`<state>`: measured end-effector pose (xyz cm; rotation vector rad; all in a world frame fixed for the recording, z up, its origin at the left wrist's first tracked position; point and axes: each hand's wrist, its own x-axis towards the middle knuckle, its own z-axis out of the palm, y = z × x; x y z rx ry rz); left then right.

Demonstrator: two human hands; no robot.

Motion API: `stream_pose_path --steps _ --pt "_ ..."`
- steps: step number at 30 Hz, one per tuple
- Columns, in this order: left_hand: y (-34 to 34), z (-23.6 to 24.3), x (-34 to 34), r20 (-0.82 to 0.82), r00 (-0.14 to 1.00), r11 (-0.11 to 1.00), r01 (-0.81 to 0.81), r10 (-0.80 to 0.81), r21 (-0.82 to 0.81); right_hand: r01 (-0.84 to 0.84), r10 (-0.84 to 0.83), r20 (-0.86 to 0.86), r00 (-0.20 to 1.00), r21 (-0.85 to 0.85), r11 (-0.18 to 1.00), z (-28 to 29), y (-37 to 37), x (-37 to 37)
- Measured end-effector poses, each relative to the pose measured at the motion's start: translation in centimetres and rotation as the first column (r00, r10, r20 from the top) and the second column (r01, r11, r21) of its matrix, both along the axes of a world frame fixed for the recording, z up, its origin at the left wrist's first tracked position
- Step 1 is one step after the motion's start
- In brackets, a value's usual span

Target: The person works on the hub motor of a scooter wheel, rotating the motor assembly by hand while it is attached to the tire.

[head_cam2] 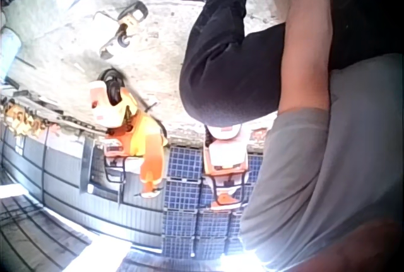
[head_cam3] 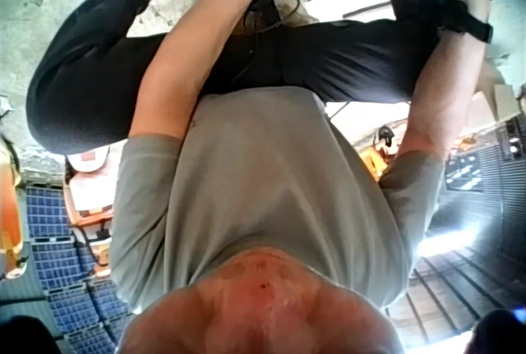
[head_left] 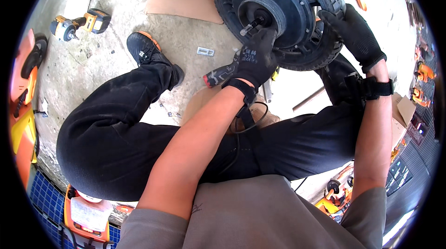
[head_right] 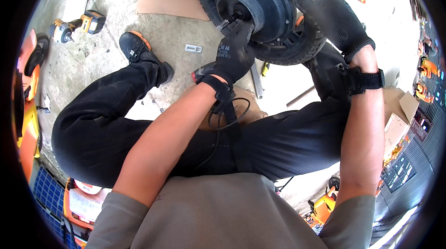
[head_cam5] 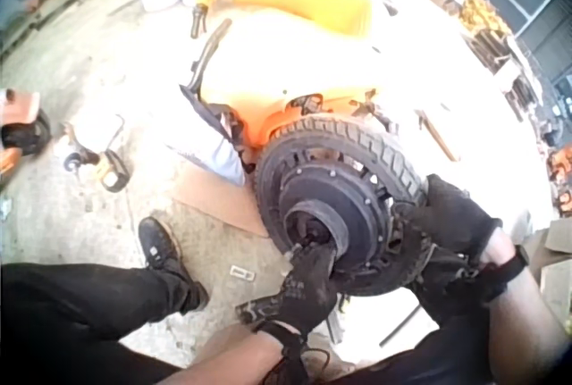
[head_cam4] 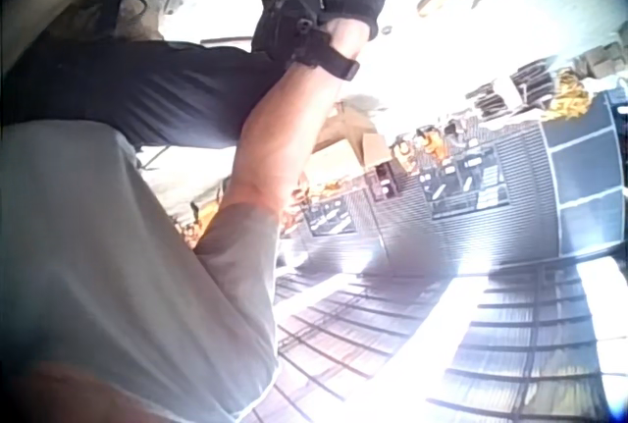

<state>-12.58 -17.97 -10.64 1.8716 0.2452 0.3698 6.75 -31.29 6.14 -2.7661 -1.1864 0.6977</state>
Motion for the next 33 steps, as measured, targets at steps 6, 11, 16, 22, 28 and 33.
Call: stream_pose_path --steps 6,11,16,22,28,33 --pt "1.0 -2.2 -1.6 -0.119 0.992 0.863 0.089 -0.033 0.497 0.113 -0.113 0.031 0.993 0.003 0.994 0.2 0.7 -0.5" --pt "1.8 -3.6 -2.1 -0.192 0.981 0.731 0.153 -0.03 0.666 0.046 -0.046 0.025 0.999 0.005 0.999 0.5 1.1 -0.7" --pt "1.9 -3.5 -3.8 -0.089 0.996 0.69 0.044 0.03 0.723 0.079 -0.078 -0.018 0.997 0.064 0.995 -0.2 -0.5 0.1" --pt "6.7 -3.0 -1.9 -0.26 0.963 0.857 0.075 0.071 0.51 0.326 -0.327 -0.033 0.945 -0.014 0.945 0.0 0.2 -0.3" --pt "7.7 -4.1 -0.2 -0.35 0.936 0.934 0.161 -0.042 0.318 0.298 -0.295 0.049 0.954 -0.043 0.954 -0.6 -0.1 0.7" --pt "6.5 -4.2 -0.9 -0.434 0.896 0.977 0.168 -0.097 0.128 0.319 -0.317 0.046 0.947 -0.062 0.946 -0.5 0.1 0.4"
